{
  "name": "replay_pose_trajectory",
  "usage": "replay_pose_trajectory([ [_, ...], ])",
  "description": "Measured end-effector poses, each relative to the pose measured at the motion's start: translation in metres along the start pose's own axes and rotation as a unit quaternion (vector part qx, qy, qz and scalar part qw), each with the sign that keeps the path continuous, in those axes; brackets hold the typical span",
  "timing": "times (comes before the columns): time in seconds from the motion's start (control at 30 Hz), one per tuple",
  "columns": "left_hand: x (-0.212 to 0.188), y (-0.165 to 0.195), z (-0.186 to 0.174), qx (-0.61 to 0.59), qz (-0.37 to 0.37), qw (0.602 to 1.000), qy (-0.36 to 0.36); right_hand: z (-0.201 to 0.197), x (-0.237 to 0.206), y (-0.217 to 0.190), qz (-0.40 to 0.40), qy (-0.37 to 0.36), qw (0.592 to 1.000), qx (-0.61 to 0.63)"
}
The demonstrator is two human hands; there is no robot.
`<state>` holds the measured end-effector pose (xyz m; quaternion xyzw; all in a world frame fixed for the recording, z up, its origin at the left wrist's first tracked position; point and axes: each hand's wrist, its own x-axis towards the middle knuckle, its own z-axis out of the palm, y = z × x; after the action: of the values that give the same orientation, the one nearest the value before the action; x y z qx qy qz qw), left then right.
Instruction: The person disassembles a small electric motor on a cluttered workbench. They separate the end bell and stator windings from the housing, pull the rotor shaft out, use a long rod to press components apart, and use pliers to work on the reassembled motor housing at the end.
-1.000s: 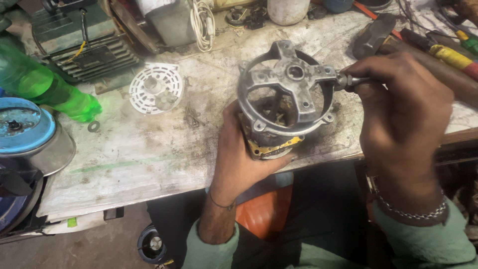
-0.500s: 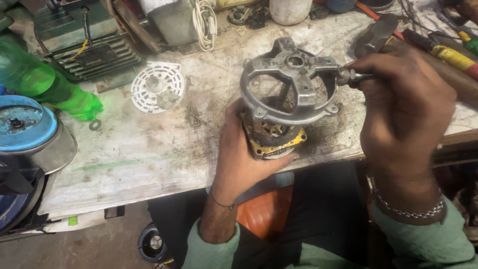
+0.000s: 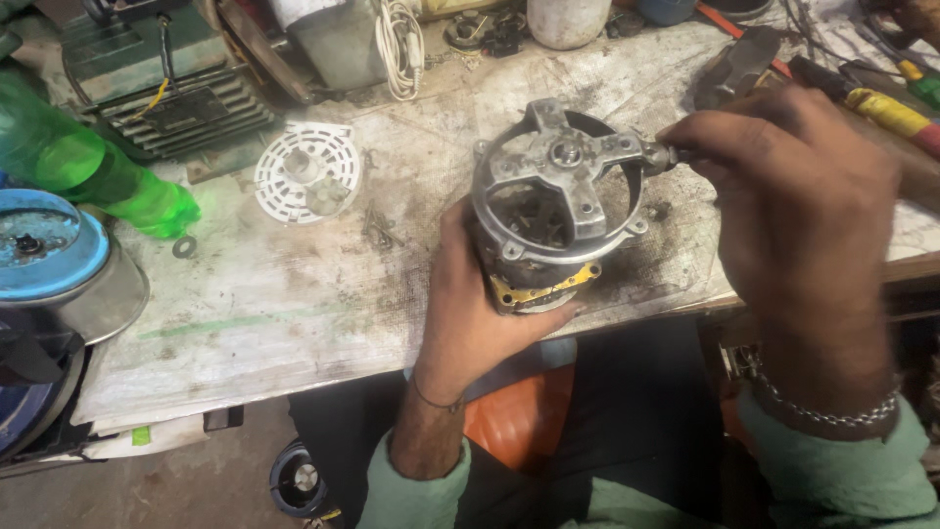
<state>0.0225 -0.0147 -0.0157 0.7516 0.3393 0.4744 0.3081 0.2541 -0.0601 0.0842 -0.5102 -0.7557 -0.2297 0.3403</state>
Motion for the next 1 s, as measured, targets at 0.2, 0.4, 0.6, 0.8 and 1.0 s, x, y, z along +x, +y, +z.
replay_pose_trajectory([
  [0.2,0.002,0.003,0.0,0.0,-0.004,1.0,0.002,-0.007,0.008,-0.014,0.015,-0.021,0.987,0.155],
  [0.4,0.003,0.009,0.001,0.005,-0.029,0.999,0.026,-0.01,0.023,-0.024,-0.065,-0.02,0.981,0.183],
  [0.6,0.005,0.009,-0.001,0.041,-0.045,0.998,-0.004,-0.014,0.051,-0.019,-0.087,-0.128,0.976,0.156],
  [0.8,0.004,0.008,-0.002,0.002,-0.068,0.998,-0.005,-0.01,0.065,-0.007,-0.142,-0.161,0.959,0.184],
  [1.0,0.004,0.007,-0.002,0.006,-0.041,0.999,-0.003,-0.011,0.067,0.005,-0.098,-0.272,0.948,0.131],
])
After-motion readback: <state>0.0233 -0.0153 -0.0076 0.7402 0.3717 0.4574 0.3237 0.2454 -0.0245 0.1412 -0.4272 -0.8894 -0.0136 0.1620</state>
